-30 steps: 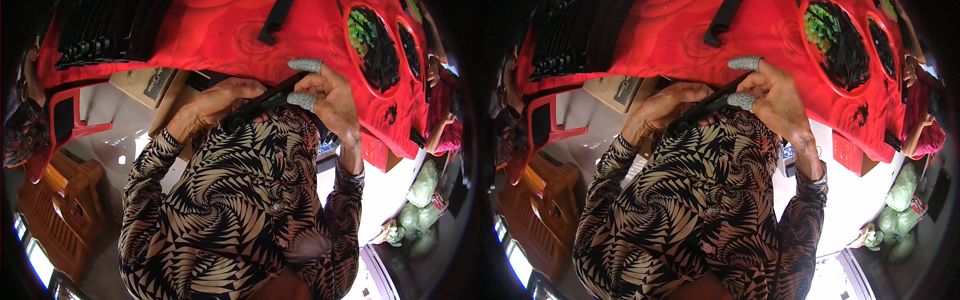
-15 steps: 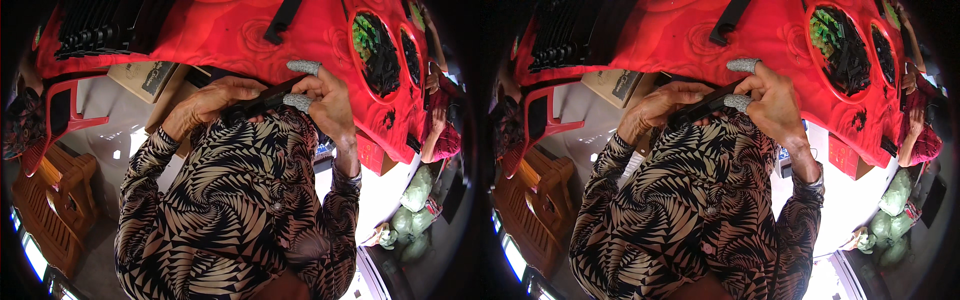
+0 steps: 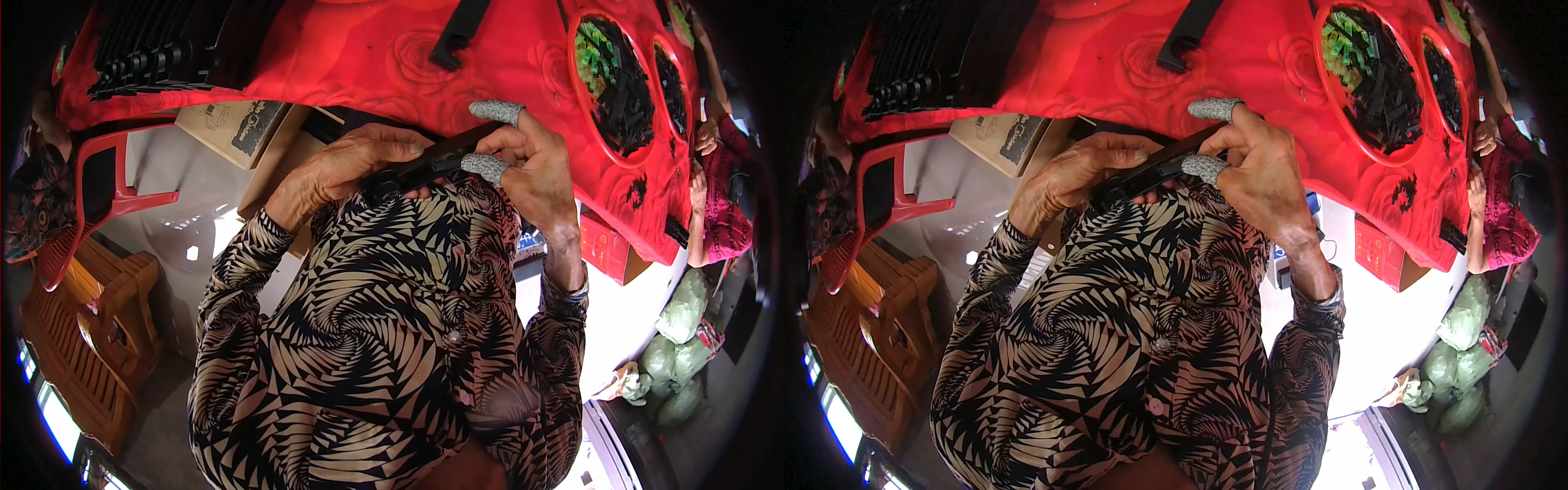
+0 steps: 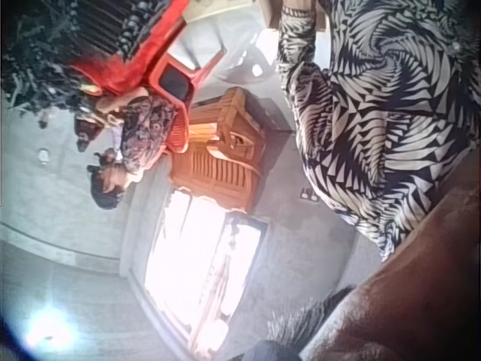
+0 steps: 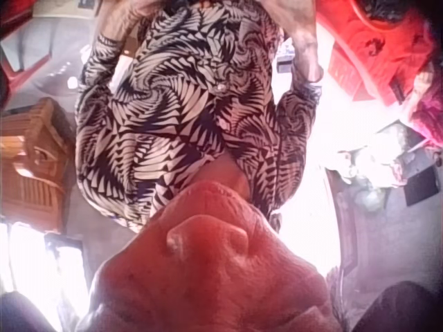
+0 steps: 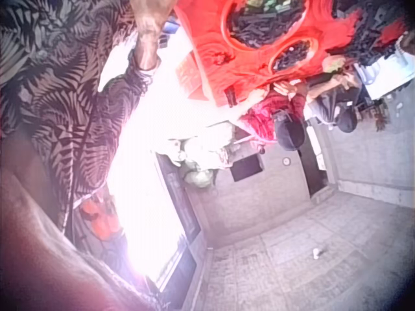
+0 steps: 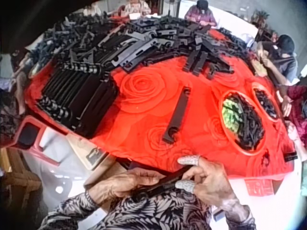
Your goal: Cleaning and inspecting black plastic manufacturing components using a cloth.
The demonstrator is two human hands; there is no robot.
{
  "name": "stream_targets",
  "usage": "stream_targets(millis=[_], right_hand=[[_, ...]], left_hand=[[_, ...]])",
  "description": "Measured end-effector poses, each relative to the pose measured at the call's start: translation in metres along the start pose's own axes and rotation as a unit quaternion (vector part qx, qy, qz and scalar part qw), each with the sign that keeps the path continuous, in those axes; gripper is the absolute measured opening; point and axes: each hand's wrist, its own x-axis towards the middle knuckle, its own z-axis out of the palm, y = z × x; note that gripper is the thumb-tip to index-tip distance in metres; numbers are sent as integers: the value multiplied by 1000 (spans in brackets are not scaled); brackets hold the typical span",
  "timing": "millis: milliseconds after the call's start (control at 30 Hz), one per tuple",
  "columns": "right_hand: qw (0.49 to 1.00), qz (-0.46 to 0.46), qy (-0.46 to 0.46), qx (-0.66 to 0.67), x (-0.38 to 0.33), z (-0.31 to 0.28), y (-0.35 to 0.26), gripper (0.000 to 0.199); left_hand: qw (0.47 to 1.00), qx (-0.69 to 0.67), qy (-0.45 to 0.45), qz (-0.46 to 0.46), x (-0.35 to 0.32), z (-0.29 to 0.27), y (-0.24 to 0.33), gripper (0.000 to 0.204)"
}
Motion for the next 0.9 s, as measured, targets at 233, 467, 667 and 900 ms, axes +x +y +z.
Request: stream_targets(millis=[233,467,667,900], right_hand=[[999,4,23,-30,-4,7,-5,54],[997,-24,44,-62,-9,13,-4,54],[992,-32,81,-88,-16,26,-6,57],[983,-63,138,-99,-23,46,-3,67]], left_hand=[[1000,-14,4,6,0,3,-1,31],[1000,-19,17,0,-1,6,0,30],[1000,-3,19,3,-2,6,1,29],[1000,13,27,6,-3,10,3,32]])
